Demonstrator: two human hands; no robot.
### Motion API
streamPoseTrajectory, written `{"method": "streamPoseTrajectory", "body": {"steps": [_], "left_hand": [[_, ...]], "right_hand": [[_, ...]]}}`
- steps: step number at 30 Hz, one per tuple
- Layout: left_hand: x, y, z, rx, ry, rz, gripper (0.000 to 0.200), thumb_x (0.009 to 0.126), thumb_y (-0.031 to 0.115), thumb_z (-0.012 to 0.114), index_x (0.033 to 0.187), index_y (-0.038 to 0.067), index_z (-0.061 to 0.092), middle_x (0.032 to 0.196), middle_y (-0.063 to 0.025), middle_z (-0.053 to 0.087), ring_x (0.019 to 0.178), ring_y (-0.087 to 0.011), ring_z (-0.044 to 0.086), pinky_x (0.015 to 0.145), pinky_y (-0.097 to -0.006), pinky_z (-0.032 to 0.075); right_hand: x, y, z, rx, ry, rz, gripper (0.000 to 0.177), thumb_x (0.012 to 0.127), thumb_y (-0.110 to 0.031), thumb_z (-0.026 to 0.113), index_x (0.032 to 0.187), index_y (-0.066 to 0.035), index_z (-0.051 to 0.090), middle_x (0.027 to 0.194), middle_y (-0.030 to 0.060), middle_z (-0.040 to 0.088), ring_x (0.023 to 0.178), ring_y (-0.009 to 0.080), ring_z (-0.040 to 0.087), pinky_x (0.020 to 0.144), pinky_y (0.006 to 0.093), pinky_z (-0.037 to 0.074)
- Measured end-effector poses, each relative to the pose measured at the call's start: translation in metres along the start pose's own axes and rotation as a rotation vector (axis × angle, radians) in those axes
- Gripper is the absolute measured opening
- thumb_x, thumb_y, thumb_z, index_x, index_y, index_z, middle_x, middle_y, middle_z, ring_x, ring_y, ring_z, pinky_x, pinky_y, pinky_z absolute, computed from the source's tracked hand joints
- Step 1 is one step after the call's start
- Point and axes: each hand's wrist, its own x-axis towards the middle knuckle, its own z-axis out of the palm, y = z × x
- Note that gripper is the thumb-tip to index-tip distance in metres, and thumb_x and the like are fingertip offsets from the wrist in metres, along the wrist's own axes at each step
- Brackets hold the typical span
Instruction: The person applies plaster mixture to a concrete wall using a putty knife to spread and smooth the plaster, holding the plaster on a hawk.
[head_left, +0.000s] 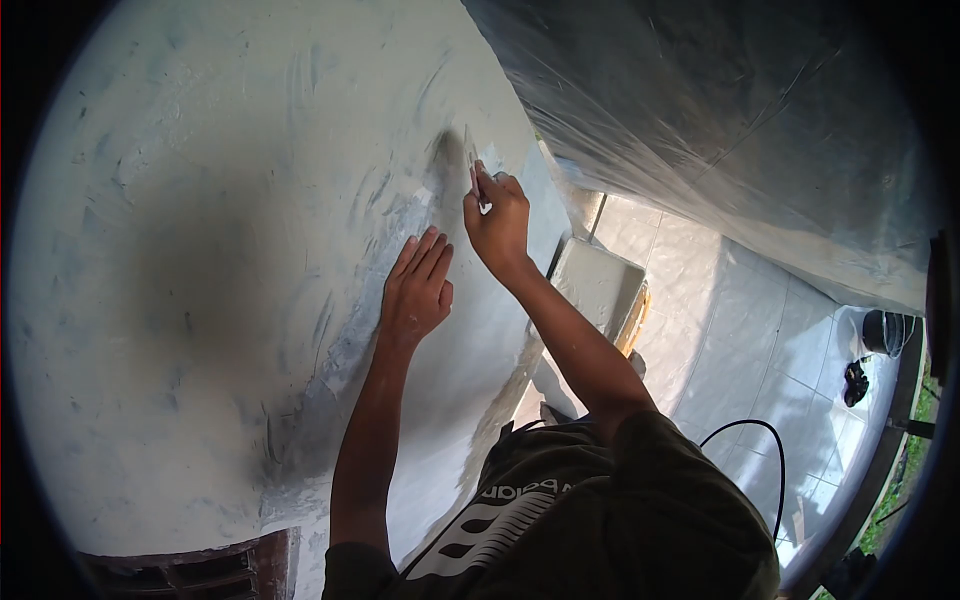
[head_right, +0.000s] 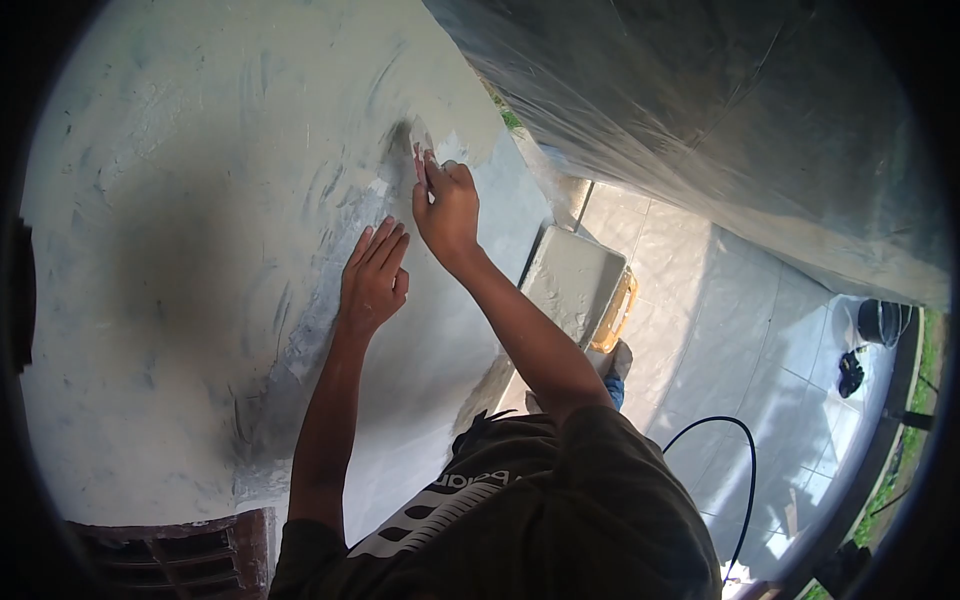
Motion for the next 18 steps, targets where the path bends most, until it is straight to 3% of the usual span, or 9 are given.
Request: {"method": "streamPoseTrajectory", "body": {"steps": [4,7,9,12,15,18], "left_hand": [[0.005,-0.002,0.0,0.012,0.015,0.016,0.039,0.078,0.0,0.056,0.116,-0.003,0.065,0.127,-0.0159,0.064,0.132,-0.0264,0.053,0.114,-0.0454,0.036],[0.007,-0.005,0.002,0.021,0.021,0.04,0.038,0.078,0.0,0.059,0.115,-0.003,0.065,0.124,-0.017,0.065,0.129,-0.0275,0.054,0.115,-0.0446,0.035],[0.005,-0.008,0.006,-0.022,-0.023,0.022,0.039,0.077,0.001,0.064,0.115,-0.004,0.065,0.12,-0.0189,0.067,0.125,-0.029,0.057,0.116,-0.0436,0.034],[0.009,-0.006,0.004,-0.093,-0.026,-0.019,0.043,0.076,0.004,0.068,0.117,-0.004,0.063,0.121,-0.0198,0.066,0.124,-0.0298,0.057,0.118,-0.0425,0.031],[0.005,-0.004,0.002,0.008,-0.06,0.009,0.045,0.077,0.007,0.067,0.12,-0.005,0.062,0.128,-0.0188,0.062,0.131,-0.0279,0.051,0.119,-0.0416,0.028],[0.007,-0.002,0.0,0.043,-0.026,0.039,0.04,0.078,0.003,0.059,0.117,-0.004,0.064,0.128,-0.0169,0.063,0.133,-0.027,0.049,0.117,-0.0433,0.032]], "right_hand": [[0.038,0.016,0.02,-0.124,0.059,0.004,0.028,0.081,-0.001,0.061,0.106,0.006,0.069,0.075,0.0168,0.059,0.075,0.031,0.06,0.065,0.0416,0.051],[0.015,-0.005,0.036,-0.191,-0.137,0.02,0.03,0.081,-0.005,0.064,0.11,0.003,0.067,0.087,0.0163,0.063,0.088,0.034,0.061,0.071,0.0448,0.054],[-0.018,-0.025,0.028,-0.149,-0.14,-0.031,0.033,0.08,-0.006,0.067,0.112,0.002,0.069,0.09,0.0152,0.064,0.089,0.0314,0.062,0.072,0.0422,0.055],[-0.042,-0.041,0.006,-0.058,-0.174,-0.038,0.035,0.079,-0.004,0.067,0.113,0.003,0.069,0.085,0.0143,0.062,0.083,0.0295,0.062,0.069,0.0402,0.054],[-0.008,-0.024,0.0,-0.026,-0.033,-0.038,0.035,0.079,0.0,0.063,0.114,0.003,0.069,0.076,0.0137,0.058,0.072,0.0273,0.057,0.064,0.0386,0.048],[0.034,-0.003,0.014,-0.106,0.034,-0.007,0.035,0.079,-0.001,0.063,0.114,0.004,0.069,0.078,0.0154,0.059,0.076,0.0297,0.058,0.066,0.0407,0.049]]}}
